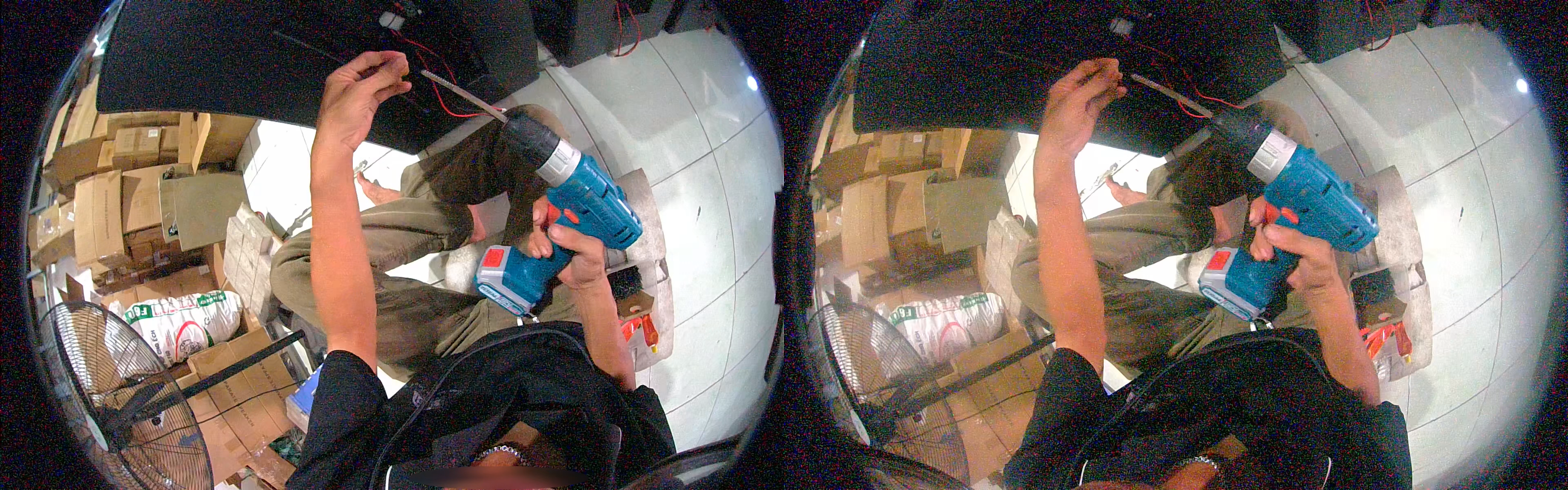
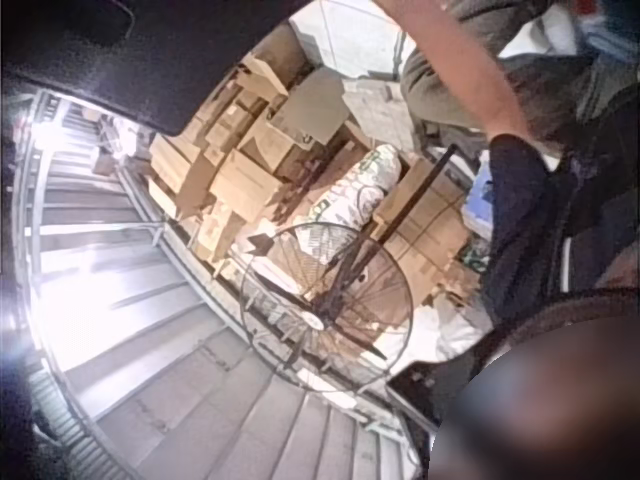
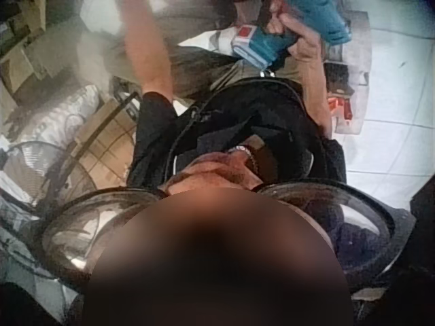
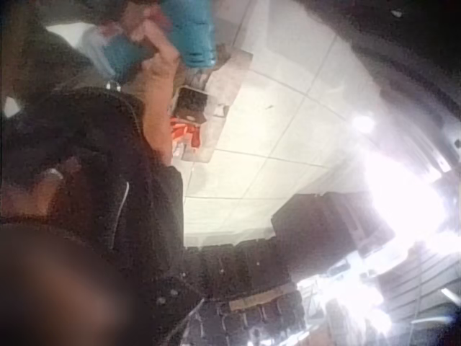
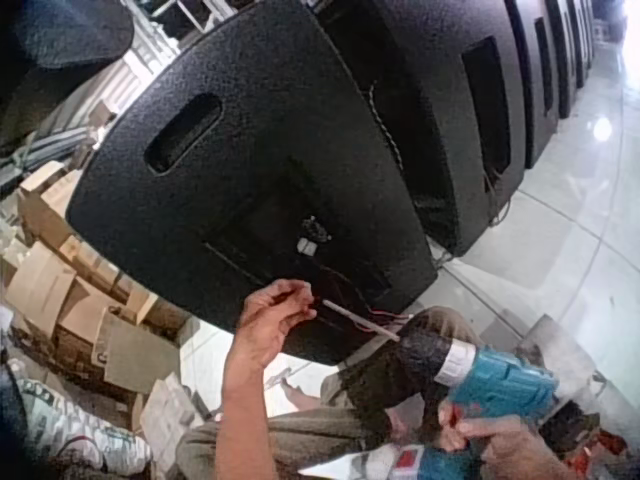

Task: The person sits on the floor and uses a cordless drill to fasten screws into the back of a black electronic device. They repeatedly pick up screws, align them with the drill bit, and drive them into the device casing.

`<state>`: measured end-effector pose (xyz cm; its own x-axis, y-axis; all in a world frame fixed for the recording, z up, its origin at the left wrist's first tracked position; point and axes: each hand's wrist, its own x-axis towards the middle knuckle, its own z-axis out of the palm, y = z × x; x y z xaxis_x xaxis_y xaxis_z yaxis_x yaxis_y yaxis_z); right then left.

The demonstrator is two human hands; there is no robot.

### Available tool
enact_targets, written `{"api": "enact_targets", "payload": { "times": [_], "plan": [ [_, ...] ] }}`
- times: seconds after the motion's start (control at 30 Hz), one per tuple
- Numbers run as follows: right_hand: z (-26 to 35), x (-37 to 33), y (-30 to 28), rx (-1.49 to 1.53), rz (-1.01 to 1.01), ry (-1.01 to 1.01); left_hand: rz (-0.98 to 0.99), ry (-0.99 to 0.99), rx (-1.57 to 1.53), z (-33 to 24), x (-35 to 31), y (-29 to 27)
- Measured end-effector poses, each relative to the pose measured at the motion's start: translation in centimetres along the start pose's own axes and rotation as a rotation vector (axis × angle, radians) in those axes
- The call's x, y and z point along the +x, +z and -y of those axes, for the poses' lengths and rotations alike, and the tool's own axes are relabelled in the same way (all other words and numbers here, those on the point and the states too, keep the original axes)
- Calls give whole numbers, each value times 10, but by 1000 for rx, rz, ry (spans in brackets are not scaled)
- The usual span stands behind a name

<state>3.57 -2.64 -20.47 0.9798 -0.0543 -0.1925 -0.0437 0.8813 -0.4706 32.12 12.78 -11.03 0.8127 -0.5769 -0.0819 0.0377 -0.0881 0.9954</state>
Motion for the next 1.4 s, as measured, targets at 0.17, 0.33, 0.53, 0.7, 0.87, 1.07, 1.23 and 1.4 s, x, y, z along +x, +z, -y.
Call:
{"api": "enact_targets", "payload": {
  "times": [0.17, 0.33, 0.53, 0.7, 0.87, 1.07, 1.23, 1.4],
  "plan": [
    [15, -1, -7, -3, 7, 15, 99, -89, 96, -13, 2, -10],
    [16, 8, -3, -39, 31, -63, 154, -119, -62, -18, 17, -1],
    [1, 43, 15, -156, -126, -200, -335, 158, 346, -14, 33, 41],
    [-17, 76, 24, -272, -270, -277, -651, 608, 901, 5, 61, 36],
    [-19, 88, 38, -293, -252, -364, -673, 563, 1003, 28, 107, 19],
    [-19, 95, 45, -338, -299, -391, -717, 710, 1319, 62, 136, -2],
    [-22, 98, 45, -385, -255, -390, -833, 668, 1870, 83, 166, -36],
    [-23, 98, 41, -397, -283, -405, -723, 600, 1357, 64, 141, 6]
  ]
}}
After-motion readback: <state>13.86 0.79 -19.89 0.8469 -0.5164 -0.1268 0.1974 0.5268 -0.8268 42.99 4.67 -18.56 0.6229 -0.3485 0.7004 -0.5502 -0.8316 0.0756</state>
